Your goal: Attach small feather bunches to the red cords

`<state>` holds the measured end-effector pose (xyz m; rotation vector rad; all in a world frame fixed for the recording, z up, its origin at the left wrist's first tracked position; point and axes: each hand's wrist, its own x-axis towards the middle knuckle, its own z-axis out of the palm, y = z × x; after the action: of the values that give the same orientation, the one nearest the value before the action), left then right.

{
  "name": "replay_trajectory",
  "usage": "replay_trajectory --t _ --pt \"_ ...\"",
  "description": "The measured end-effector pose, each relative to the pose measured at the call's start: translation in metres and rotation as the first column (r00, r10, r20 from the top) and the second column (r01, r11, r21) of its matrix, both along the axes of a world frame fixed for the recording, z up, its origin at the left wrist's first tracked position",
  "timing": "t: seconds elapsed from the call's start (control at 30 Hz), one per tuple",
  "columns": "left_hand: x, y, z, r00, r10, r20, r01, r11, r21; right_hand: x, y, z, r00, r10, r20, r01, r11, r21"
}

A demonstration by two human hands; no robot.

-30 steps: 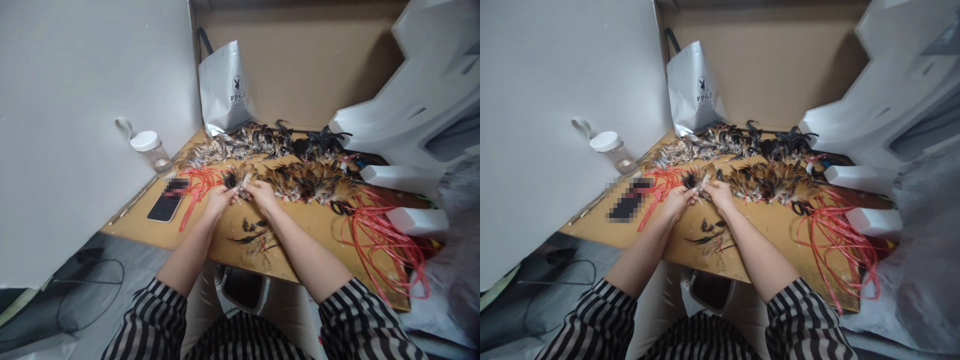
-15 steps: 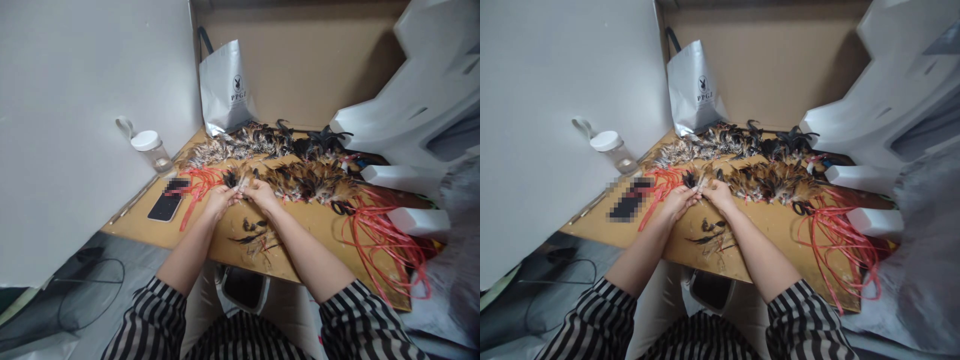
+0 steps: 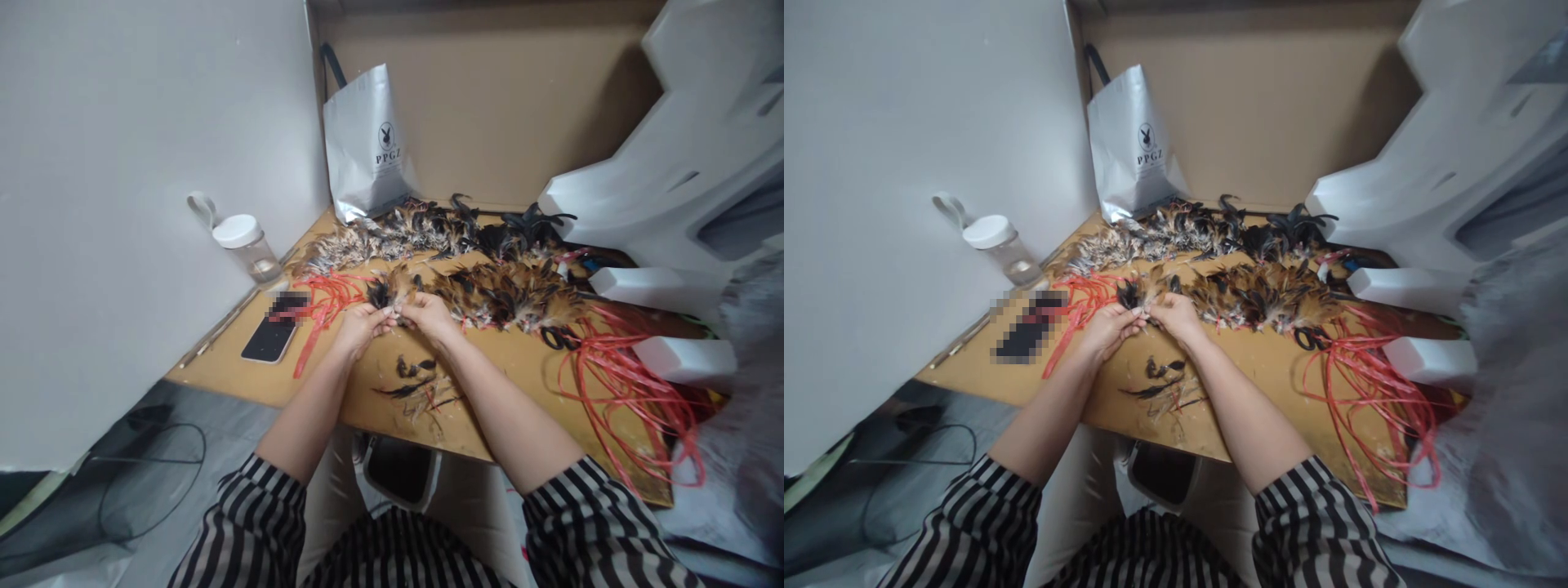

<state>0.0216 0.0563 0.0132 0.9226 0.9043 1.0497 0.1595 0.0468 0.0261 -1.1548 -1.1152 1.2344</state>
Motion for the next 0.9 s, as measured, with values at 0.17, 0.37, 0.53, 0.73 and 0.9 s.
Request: replay_trajectory --t 0.17,0.37,0.53,0.73,0.9 --pt "-0.0014 -0.0006 0.0012 0.998 -0.059 -0.002 0.059 0.998 -0.019 0.001 -0.0004 -0.0009 1.0 -0.01 0.021 0.009 0.999 0.032" --pt "-0.0027 0.0011 -0.0022 0.998 -0.07 -0.006 0.07 0.997 -0.013 0.0013 -0.0009 0.0012 0.999 0.042 -0.009 -0.041 0.999 0.022" --pt "-0.0037 0.0018 -0.0046 0.993 -0.118 0.0 0.118 0.993 -0.023 0.0019 0.0007 -0.0006 0.999 0.026 0.031 -0.028 0.997 0.072" --pt "-0.0033 0.001 -0.0037 0.994 -0.109 0.007 0.11 0.993 -0.036 0.0015 0.0021 -0.0021 1.0 0.009 0.024 -0.011 0.996 0.094" --pt "-0.0032 0.0032 -0.0044 0.996 -0.067 0.06 0.067 0.998 0.001 0.0015 0.0016 -0.0004 0.973 0.055 -0.225 -0.061 0.998 -0.019"
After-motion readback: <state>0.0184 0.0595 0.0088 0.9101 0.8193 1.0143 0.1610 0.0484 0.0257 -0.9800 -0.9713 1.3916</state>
